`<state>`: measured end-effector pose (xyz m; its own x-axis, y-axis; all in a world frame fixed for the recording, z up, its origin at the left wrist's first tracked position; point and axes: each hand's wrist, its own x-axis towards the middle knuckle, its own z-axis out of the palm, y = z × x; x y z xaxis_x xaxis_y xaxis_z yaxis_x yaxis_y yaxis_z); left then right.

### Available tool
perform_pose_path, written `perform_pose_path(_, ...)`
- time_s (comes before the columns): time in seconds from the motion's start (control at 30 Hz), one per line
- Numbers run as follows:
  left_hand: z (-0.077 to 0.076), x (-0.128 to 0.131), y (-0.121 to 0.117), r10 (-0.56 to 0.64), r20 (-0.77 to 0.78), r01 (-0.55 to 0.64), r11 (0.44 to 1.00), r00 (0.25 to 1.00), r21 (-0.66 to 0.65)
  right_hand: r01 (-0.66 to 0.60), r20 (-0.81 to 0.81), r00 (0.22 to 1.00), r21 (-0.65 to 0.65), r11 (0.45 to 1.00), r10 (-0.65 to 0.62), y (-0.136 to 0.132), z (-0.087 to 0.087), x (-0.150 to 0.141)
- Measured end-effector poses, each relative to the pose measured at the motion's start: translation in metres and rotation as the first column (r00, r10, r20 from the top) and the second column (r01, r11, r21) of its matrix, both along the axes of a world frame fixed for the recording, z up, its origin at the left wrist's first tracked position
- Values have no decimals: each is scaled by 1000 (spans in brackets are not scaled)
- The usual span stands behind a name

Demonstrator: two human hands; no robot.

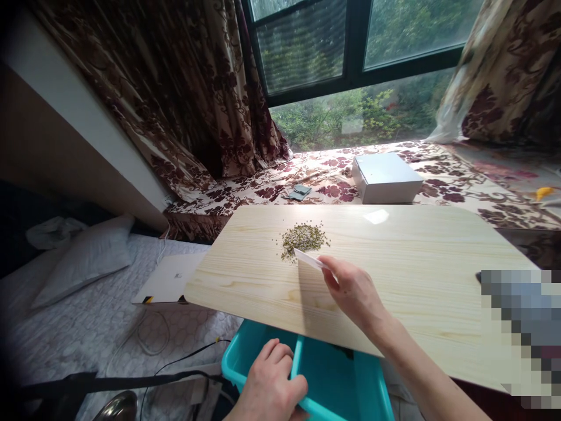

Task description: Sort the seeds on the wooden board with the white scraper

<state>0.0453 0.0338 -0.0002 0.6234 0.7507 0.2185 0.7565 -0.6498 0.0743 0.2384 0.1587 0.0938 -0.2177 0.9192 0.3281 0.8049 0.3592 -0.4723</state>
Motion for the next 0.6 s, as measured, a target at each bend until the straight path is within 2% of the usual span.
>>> perform_pose_path(0.23,7,-2,3,-13,11,13,1000,1000,10,-104,-59,993,-5,995,103,-18,0,-4)
perform_pose_path(0.43,13,-2,3,-20,6,20,1000,1000,20,-64,-59,996,0,998,64,-19,1,-6)
perform_pose_path(0.6,16,-3,5,-18,-6,18,1000,1000,14,-139,-100,985,9,990,139,-31,1,-15)
